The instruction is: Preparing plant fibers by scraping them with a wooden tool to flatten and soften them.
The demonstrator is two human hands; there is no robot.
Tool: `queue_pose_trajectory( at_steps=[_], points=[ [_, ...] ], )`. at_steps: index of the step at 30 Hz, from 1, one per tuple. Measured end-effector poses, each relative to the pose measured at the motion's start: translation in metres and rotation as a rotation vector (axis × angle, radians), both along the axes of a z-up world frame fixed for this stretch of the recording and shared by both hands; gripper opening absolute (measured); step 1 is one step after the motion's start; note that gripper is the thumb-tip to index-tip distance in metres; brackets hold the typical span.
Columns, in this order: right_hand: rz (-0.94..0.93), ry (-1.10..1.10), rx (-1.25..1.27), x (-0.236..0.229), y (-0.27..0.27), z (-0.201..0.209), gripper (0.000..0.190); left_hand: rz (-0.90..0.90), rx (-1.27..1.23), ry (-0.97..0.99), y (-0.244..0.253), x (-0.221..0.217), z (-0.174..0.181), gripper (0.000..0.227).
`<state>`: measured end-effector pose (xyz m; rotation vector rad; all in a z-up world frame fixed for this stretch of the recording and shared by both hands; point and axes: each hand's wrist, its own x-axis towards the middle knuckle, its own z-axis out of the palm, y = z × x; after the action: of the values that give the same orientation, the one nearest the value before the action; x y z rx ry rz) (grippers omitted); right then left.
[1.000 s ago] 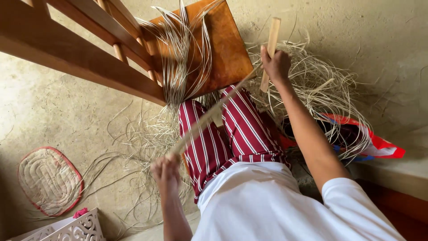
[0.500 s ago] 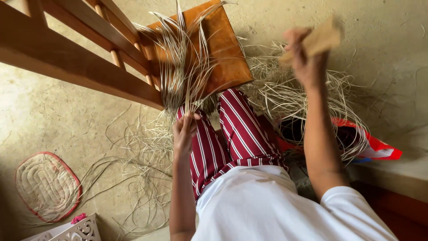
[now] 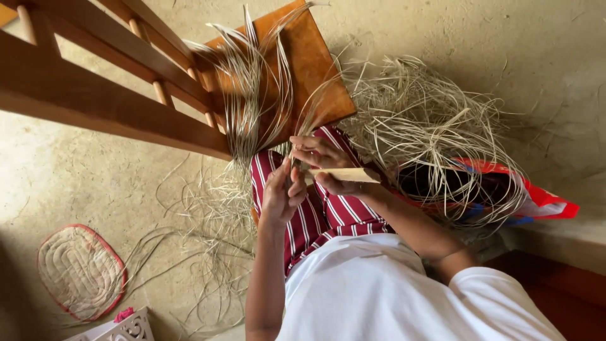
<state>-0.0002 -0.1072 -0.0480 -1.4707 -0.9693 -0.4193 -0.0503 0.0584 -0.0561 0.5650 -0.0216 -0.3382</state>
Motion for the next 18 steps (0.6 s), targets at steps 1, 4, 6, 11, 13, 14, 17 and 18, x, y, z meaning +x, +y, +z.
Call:
queue_pose_trajectory(
  at_steps=[1,4,6,11,13,14,17,18],
  points=[
    [-0.007,-0.002,-0.002,0.002,0.000,0.001,0.059,-0.007,-0.002,-0.002,0.001,-0.001,-0.011,0.043],
    [0.046,-0.021,-0.094,-0.001,-0.004,0.009,0.047,-0.132,-0.185,-0.051,-0.001,-0.008,-0.040,0.040],
    [0.118,-0.025,-0.228,-0.007,-0.007,0.021,0.034,-0.224,-0.251,-0.004,-0.005,-0.015,-0.051,0.052],
    [-0.164,-0.036,-0.246,0.014,0.000,-0.071,0.025,0.026,0.033,-0.017,-0.027,-0.022,-0.027,0.051],
    [-0.228,-0.075,-0.244,0.030,0.003,-0.102,0.024,0.138,0.170,-0.030,-0.034,-0.028,-0.001,0.052],
    [-0.320,-0.132,-0.239,0.040,0.007,-0.117,0.023,0.205,0.250,-0.042,-0.037,-0.032,0.012,0.052],
    [-0.419,-0.053,-0.162,0.052,0.017,-0.082,0.021,0.289,0.355,-0.110,-0.036,-0.039,0.037,0.052],
    [-0.418,0.091,-0.088,0.051,0.020,-0.057,0.028,0.310,0.383,-0.159,-0.035,-0.042,0.043,0.053]
  ],
)
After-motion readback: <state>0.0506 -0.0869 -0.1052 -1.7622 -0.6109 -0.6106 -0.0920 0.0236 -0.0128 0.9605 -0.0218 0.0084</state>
